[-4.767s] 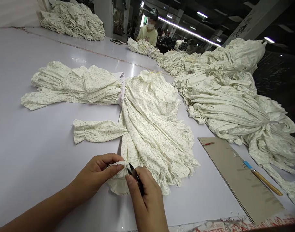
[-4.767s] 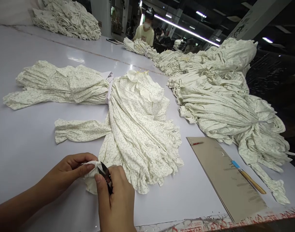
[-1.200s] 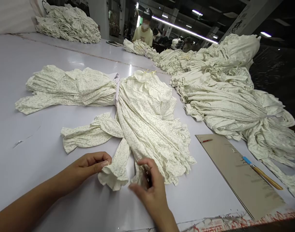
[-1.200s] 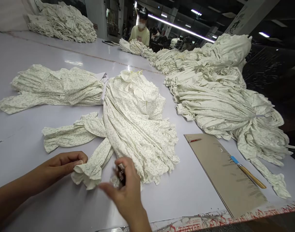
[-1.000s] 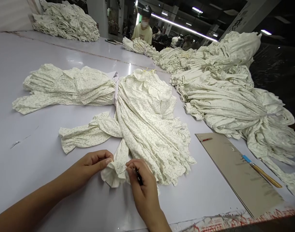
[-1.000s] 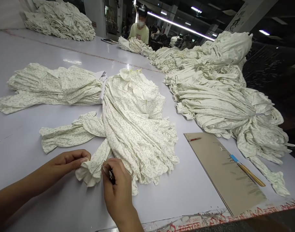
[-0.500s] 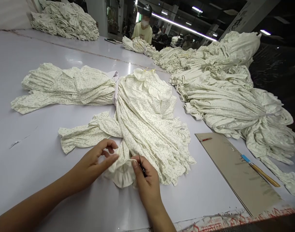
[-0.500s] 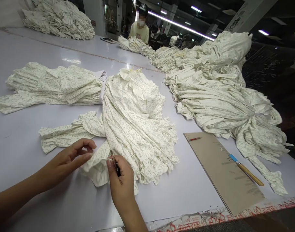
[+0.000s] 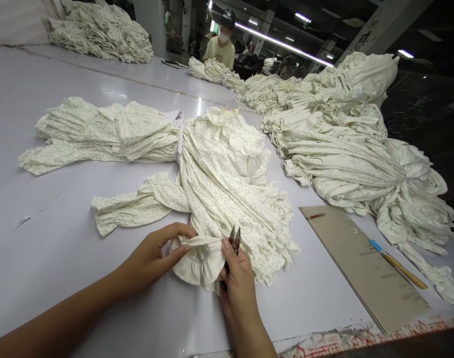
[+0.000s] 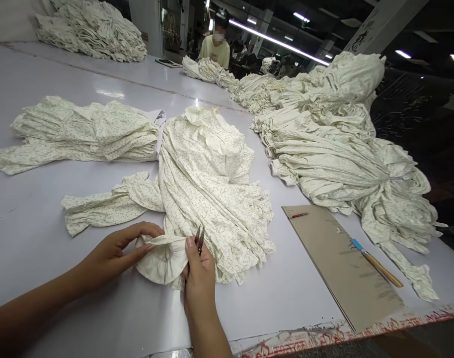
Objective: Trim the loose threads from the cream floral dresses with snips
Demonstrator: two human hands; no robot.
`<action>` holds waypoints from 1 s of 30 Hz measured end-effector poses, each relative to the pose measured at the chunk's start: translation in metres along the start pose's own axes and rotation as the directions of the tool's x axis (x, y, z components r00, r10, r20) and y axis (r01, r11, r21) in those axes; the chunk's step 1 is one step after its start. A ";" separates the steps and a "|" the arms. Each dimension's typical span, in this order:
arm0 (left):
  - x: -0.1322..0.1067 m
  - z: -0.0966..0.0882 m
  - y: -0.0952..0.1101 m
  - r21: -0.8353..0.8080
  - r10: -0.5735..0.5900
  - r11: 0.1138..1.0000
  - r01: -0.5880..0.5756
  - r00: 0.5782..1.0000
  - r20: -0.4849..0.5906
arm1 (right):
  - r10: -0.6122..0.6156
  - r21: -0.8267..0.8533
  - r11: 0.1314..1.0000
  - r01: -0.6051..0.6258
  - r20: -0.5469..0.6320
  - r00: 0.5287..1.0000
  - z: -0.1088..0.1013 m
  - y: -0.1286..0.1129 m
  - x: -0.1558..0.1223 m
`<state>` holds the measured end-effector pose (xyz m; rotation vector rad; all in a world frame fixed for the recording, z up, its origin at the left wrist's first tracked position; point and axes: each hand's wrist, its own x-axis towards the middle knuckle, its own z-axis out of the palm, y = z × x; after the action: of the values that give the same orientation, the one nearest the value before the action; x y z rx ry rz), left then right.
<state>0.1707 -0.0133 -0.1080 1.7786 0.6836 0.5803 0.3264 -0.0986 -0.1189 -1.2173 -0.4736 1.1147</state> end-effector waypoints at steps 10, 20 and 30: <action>0.002 0.001 -0.005 -0.240 0.003 0.970 -0.030 0.993 -0.115 | 0.011 -0.041 0.999 -0.013 -0.045 0.999 0.002 0.000 0.002; 0.004 0.003 -0.005 -0.554 -0.235 0.809 0.194 0.972 -0.003 | -0.439 -0.523 0.716 0.461 0.175 0.881 0.018 -0.013 -0.033; 0.001 0.002 0.000 -0.553 -0.137 0.818 0.157 0.988 0.079 | -0.323 -0.681 0.587 0.438 0.300 0.898 0.020 -0.008 -0.014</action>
<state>0.1731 -0.0140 -0.1091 1.1709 0.5472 0.5701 0.3081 -0.1004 -0.1010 -1.6236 -1.3431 0.6196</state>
